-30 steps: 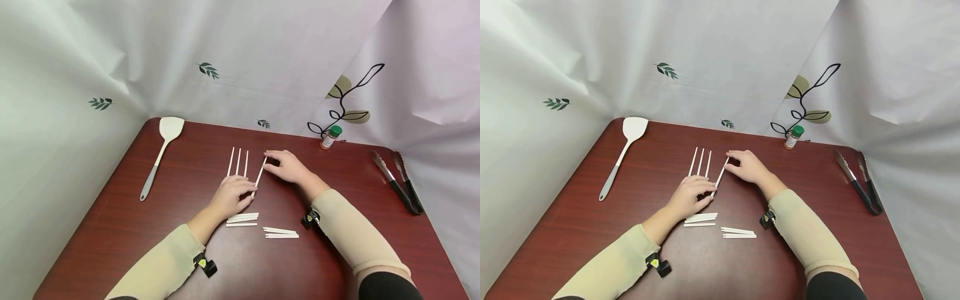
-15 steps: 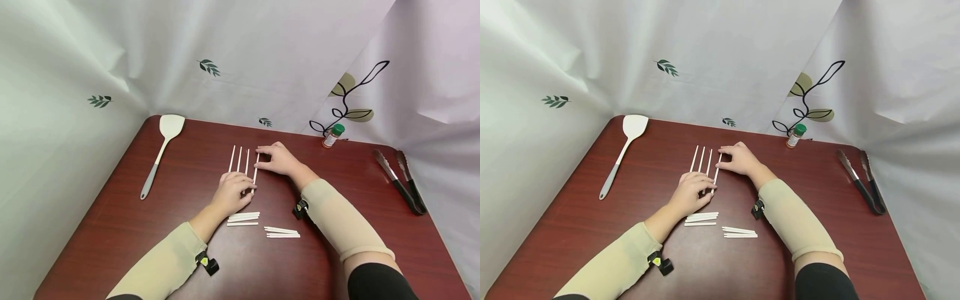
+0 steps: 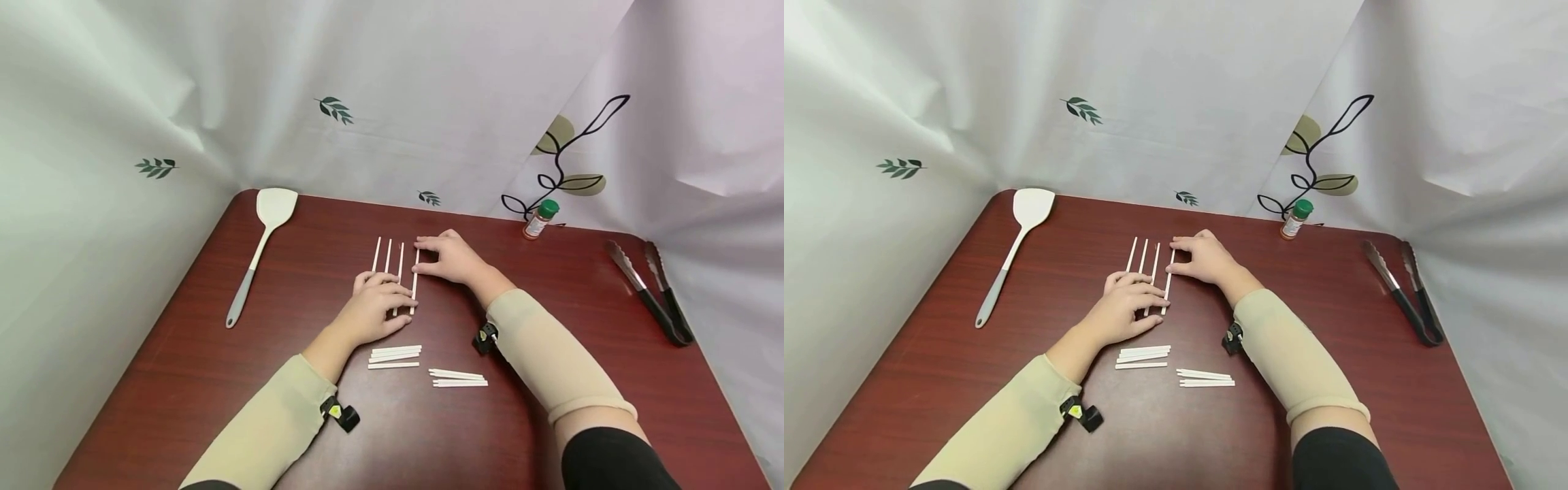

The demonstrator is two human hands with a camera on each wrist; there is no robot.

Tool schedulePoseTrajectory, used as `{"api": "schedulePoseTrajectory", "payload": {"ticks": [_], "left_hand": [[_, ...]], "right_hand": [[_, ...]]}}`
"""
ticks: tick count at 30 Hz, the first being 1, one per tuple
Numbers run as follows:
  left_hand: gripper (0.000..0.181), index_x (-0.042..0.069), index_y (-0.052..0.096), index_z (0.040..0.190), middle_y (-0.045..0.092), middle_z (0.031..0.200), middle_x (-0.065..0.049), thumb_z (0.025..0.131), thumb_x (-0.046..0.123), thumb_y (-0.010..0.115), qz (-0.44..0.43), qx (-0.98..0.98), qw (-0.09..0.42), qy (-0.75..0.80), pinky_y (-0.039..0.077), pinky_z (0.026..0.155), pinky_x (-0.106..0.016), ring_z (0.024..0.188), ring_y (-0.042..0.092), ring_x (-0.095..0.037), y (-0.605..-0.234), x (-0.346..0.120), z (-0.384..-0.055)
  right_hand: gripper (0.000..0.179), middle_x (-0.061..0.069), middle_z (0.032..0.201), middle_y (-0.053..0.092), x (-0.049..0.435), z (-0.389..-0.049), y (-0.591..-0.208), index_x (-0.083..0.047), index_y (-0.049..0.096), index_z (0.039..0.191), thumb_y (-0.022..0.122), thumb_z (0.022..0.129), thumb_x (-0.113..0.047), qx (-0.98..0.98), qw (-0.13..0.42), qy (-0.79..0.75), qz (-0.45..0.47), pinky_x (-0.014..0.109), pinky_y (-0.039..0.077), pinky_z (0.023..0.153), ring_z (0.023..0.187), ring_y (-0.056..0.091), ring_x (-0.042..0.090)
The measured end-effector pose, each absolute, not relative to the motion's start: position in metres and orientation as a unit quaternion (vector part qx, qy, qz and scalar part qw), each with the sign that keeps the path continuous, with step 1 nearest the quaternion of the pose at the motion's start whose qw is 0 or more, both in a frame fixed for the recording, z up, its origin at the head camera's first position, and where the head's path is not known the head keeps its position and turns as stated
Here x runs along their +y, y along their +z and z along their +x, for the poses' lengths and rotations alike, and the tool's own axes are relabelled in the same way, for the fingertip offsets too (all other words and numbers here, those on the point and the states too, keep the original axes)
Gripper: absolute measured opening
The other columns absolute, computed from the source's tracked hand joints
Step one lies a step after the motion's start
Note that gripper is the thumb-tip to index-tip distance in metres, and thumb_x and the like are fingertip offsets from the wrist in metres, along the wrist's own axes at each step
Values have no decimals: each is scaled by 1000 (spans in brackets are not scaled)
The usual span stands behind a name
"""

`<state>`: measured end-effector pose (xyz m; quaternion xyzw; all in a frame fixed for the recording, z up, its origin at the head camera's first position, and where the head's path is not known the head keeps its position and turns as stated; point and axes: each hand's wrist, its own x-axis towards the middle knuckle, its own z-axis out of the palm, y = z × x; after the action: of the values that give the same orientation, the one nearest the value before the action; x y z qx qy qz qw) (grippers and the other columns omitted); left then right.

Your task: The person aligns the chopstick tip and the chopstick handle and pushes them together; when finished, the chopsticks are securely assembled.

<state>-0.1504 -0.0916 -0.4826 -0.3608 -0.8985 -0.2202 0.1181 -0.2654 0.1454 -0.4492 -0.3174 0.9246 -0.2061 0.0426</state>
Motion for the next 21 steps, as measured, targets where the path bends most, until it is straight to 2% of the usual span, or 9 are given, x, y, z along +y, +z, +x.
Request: {"api": "schedulePoseTrajectory", "payload": {"ticks": [6, 13, 21], "left_hand": [[31, 28, 80, 125, 72, 131, 7, 95, 33, 78, -388, -885, 96, -239, 30, 111, -60, 136, 51, -25, -485, -96, -152], [30, 27, 81, 123, 72, 129, 8, 95, 37, 81, -377, -886, 93, -253, 30, 111, -60, 135, 52, -25, -487, -95, -150], [35, 26, 81, 124, 73, 126, 8, 92, 42, 82, -382, -868, 120, -292, 34, 104, -52, 129, 55, -23, -486, -92, -151]], "right_hand": [[63, 9, 151, 61, 145, -264, -451, -5, 69, 141, 86, 92, -40, 924, 46, -214, -313, 44, 40, 104, 117, 54, 34], [62, 9, 151, 61, 146, -265, -455, -6, 69, 141, 86, 92, -40, 923, 46, -218, -314, 44, 39, 105, 119, 55, 34], [57, 13, 158, 55, 154, -263, -458, -6, 67, 144, 80, 97, -36, 917, 49, -288, -273, 50, 36, 115, 137, 49, 38]]}}
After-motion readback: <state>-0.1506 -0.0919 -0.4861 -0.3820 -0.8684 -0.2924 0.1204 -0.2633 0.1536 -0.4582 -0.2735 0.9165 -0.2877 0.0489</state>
